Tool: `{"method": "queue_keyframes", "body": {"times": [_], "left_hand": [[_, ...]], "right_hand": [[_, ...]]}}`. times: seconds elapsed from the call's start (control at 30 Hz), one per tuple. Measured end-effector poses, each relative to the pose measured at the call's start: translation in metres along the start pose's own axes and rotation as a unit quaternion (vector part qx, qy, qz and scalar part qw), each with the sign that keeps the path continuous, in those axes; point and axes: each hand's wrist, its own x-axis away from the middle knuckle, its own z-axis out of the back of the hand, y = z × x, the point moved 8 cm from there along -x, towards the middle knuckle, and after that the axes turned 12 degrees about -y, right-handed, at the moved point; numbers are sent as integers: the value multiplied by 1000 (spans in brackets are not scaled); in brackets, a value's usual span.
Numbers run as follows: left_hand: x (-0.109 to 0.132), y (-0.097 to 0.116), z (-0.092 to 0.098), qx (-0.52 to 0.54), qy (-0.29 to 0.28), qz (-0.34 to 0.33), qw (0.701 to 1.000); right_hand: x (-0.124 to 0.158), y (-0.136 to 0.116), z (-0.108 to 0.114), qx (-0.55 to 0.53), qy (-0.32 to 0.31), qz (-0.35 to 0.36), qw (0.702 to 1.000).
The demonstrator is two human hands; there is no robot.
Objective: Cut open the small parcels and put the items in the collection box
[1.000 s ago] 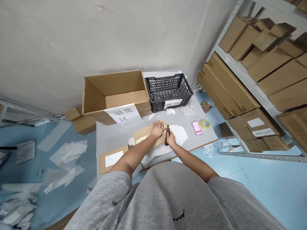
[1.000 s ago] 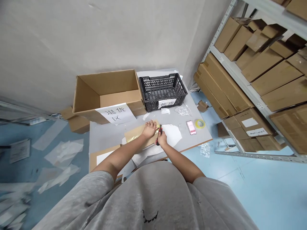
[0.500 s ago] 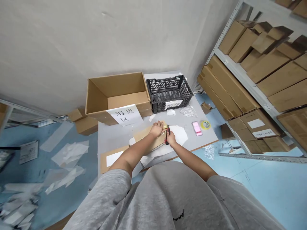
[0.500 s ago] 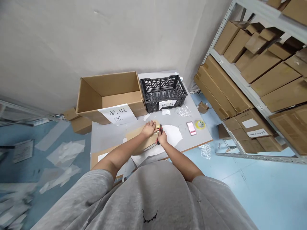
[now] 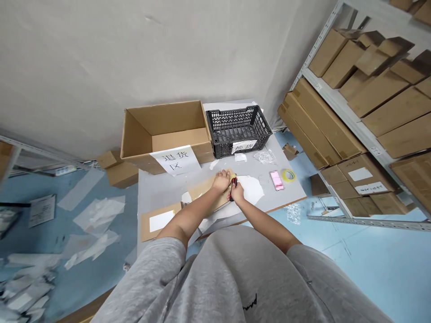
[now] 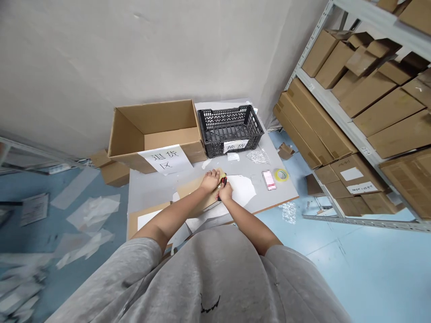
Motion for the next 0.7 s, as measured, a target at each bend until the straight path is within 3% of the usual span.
{"method": "queue_keyframes", "body": {"times": [0.2, 0.37, 0.5, 0.6, 0.7], "left_hand": [[2, -5, 6, 29, 1, 15, 999], [9, -8, 11, 29, 32, 3, 999], [16, -7, 10, 29, 48, -20, 998], [28, -6, 10, 40, 62, -42, 996], [46, 2, 9, 55, 79, -71, 993]], "right_hand": [[11, 2, 7, 17, -26, 11, 999], [16, -5, 57, 48, 9, 46, 998], [-6, -31, 85, 149, 47, 70, 985], [-35, -48, 80, 218, 19, 69, 973], [-58, -48, 71, 208, -10, 49, 977]]}}
